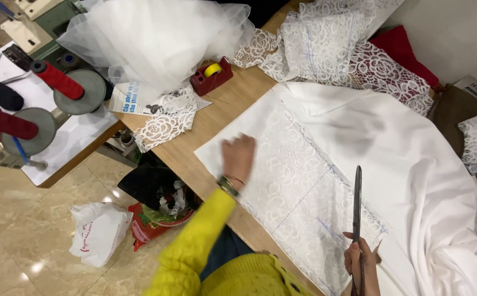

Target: The person aligns a piece of white lace fabric on a larger white cloth laid out on a wooden table. They then use a pair of scissors to cut the fabric along marked lines, carefully following the pattern while the camera shakes significantly.

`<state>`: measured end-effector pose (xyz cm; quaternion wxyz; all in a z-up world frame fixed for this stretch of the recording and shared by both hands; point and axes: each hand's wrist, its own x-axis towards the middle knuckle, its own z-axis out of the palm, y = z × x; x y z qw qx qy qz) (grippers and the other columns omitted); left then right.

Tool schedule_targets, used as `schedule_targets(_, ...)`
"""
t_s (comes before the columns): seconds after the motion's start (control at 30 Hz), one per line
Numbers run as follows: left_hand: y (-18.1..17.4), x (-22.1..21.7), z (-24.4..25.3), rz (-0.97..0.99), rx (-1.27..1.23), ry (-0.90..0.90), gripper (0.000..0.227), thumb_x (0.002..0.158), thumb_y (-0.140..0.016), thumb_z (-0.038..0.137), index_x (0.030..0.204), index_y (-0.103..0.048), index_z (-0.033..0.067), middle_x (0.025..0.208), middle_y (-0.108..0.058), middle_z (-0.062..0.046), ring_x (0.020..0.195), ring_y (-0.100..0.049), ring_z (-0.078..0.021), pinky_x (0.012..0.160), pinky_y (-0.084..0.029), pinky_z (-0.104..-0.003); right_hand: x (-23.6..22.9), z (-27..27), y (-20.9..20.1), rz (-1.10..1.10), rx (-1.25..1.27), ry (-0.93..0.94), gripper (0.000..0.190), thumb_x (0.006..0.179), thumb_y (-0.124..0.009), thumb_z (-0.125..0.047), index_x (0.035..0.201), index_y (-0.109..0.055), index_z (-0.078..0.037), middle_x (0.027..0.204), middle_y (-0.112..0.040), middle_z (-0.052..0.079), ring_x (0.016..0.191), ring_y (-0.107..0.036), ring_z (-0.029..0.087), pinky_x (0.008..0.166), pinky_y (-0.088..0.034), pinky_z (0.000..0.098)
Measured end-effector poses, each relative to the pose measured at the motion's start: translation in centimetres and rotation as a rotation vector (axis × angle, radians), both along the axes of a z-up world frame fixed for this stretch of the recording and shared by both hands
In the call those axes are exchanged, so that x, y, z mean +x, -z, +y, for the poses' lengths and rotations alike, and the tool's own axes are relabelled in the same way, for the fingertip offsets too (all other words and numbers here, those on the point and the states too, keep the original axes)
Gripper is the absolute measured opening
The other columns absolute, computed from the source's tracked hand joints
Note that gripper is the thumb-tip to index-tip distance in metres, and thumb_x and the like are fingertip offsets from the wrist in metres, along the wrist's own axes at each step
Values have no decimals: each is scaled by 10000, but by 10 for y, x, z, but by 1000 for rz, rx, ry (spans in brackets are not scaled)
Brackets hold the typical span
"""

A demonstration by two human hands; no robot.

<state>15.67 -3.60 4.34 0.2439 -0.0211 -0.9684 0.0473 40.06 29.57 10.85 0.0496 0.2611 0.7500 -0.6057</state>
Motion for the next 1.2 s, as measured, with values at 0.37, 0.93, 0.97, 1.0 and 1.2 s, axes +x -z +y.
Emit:
schedule_targets(0.37, -51, 145, 100, -641, 715, 750, 332, 977, -625, 309, 1269, -672, 158, 1331, -677, -66, 1251, -575, -244, 1011, -369, -459, 33, -18, -29, 16, -38, 54, 558, 1024, -421, -451, 1294, -567, 16, 627, -293, 39, 475, -235, 119, 425, -171, 290)
schedule_targets(0.93, -8, 208, -88, 68, 850, 24, 193, 964, -640, 195, 1139, -708, 151, 1228, -654, -26, 1271, -557, -280, 989, -430, -473, 70, -29, -11, 408, 498, -346, 484, 673, -865, -266, 1087, -724, -60, 1056, -640, 85, 924, -620, 206, 794, -512, 304)
schedule_targets(0.97, -6, 209, -90, 69, 864, 28, 199, 966, -645, 204, 1148, -705, 148, 1223, -655, -30, 1261, -564, -273, 987, -428, -464, 75, -29, -8, 503, 576, -368, 578, 636, -872, -350, 1117, -714, -72, 1058, -629, 89, 900, -618, 197, 758, -527, 295)
schedule_targets(1.0, -7, 206, -92, 70, 865, 35, 199, 966, -645, 204, 1148, -705, 148, 1223, -655, -30, 1261, -564, -273, 987, -428, -464, 77, -35, -18, 504, 579, -361, 578, 636, -872, -350, 1117, -714, -72, 1058, -629, 89, 900, -618, 197, 758, -527, 295)
schedule_targets(1.2, 1, 180, -125, 71, 796, 84, 205, 957, -661, 220, 1150, -698, 163, 1235, -662, -24, 1308, -531, -321, 952, -444, -489, 97, -79, -35, 67, 462, -443, 636, 659, -922, -303, 1247, -740, -143, 849, -649, 29, 711, -556, 145, 657, -467, 293)
